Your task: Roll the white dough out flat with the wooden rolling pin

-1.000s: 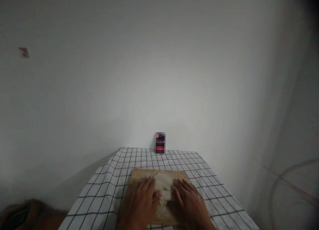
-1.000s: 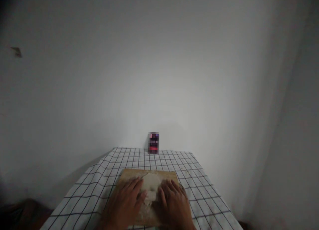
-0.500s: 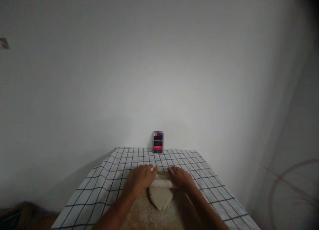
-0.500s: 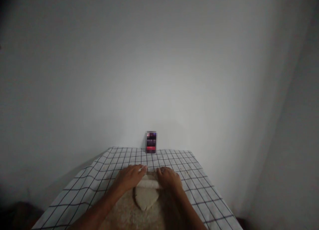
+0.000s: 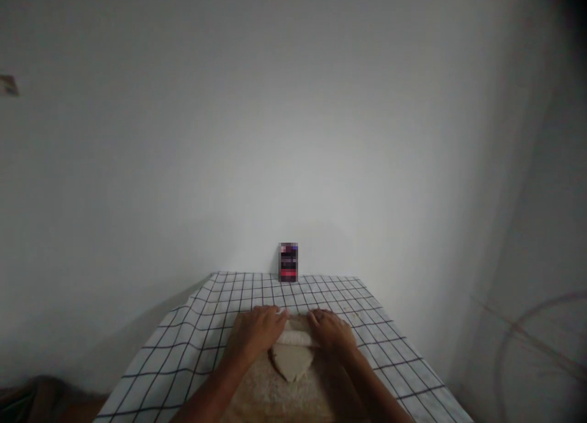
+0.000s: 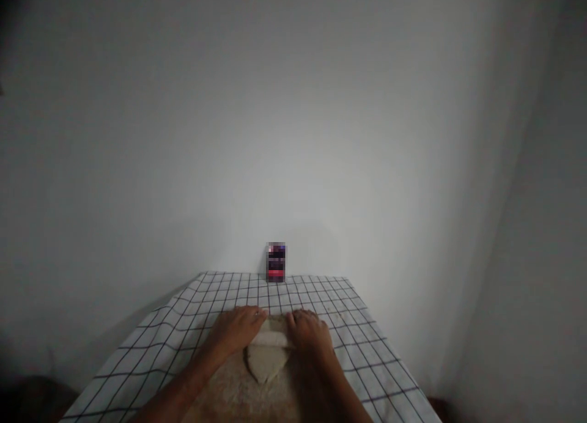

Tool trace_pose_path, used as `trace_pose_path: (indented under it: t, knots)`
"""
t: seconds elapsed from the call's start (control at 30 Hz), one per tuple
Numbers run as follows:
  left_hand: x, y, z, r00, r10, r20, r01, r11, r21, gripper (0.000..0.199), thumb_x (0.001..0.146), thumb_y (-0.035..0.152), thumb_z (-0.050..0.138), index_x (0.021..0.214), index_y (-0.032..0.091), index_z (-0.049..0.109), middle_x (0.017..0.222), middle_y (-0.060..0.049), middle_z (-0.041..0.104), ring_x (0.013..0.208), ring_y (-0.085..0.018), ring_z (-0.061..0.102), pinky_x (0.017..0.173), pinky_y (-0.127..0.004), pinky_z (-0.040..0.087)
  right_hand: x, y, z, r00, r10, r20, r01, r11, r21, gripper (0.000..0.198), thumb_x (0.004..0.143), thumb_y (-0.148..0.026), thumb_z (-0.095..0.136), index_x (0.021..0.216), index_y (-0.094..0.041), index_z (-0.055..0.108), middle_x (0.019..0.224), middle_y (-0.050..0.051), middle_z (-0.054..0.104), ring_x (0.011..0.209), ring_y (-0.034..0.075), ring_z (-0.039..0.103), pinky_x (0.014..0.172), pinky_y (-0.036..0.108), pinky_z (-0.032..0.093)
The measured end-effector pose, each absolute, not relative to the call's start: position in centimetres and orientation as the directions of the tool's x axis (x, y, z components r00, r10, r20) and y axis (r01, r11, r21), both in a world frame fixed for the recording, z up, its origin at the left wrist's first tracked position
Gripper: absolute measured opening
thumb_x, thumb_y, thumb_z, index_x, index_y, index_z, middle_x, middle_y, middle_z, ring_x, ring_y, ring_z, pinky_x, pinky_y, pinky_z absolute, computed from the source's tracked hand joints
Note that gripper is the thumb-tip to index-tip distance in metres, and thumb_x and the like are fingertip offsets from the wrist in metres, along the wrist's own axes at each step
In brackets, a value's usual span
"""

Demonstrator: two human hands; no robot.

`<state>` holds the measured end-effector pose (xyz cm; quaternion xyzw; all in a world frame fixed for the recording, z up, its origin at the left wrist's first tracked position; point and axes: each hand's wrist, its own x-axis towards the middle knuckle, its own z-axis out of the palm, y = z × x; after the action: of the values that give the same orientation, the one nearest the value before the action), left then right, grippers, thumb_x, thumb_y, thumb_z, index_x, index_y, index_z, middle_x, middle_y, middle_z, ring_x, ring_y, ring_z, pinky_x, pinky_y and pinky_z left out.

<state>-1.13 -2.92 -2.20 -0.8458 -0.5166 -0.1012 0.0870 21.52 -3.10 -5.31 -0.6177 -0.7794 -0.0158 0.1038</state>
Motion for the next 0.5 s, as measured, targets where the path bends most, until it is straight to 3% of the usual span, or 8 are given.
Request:
trace_pose_path:
  t: [0.07, 0.17, 0.3, 0.5]
  knots:
    - [-1.0, -4.1, -1.9, 0.462, 0.855, 0.237, 0.885, -0.462, -0.059, 0.048, 0.111, 0.026, 0.035, 0.133, 0.026, 0.077, 0.128, -0.015, 0.083, 0.116, -0.037, 0.078, 0.089, -0.053, 0.065, 21.4, -4.2, -5.3, -0.231, 0.95, 0.211, 0.965, 0.251, -0.074, 0.038, 0.111, -0.021, 0.042, 0.128, -0.026, 0.076, 0.139, 0.012, 0.078, 0.136, 0.031, 0.069, 0.107, 0.043, 0.059]
    - [-0.9, -5.7, -1.8, 0.411, 0.871, 0.268, 0.902, -0.43, 0.015, 0.048, 0.112, 0.031, 0.034, 0.122, 0.022, 0.081, 0.122, -0.014, 0.085, 0.115, -0.035, 0.079, 0.096, -0.052, 0.063, 21.1, -6.2, -5.2, -0.266, 0.929, 0.258, 0.957, 0.287, -0.048, 0.037, 0.108, -0.016, 0.045, 0.122, -0.021, 0.078, 0.137, 0.013, 0.079, 0.141, 0.031, 0.065, 0.116, 0.043, 0.054]
    - [-0.9, -7.8, -2.3, 0.341, 0.875, 0.343, 0.917, -0.39, 0.083, 0.045, 0.112, 0.035, 0.037, 0.118, 0.025, 0.081, 0.121, -0.011, 0.086, 0.114, -0.03, 0.08, 0.099, -0.045, 0.063, 20.5, -9.0, -4.9, -0.178, 0.932, 0.316, 0.954, 0.242, -0.177, 0.044, 0.115, -0.027, 0.036, 0.113, -0.021, 0.08, 0.131, 0.011, 0.081, 0.131, 0.029, 0.072, 0.106, 0.039, 0.059]
    - [-0.9, -10.9, -1.6, 0.289, 0.916, 0.277, 0.932, -0.336, 0.139, 0.05, 0.112, 0.038, 0.035, 0.134, 0.024, 0.078, 0.142, -0.012, 0.08, 0.135, -0.031, 0.072, 0.116, -0.049, 0.057, 20.0, -12.4, -5.3, -0.09, 0.948, 0.305, 0.943, 0.18, -0.281, 0.048, 0.116, -0.034, 0.035, 0.118, -0.025, 0.083, 0.143, 0.009, 0.078, 0.141, 0.03, 0.067, 0.118, 0.045, 0.053]
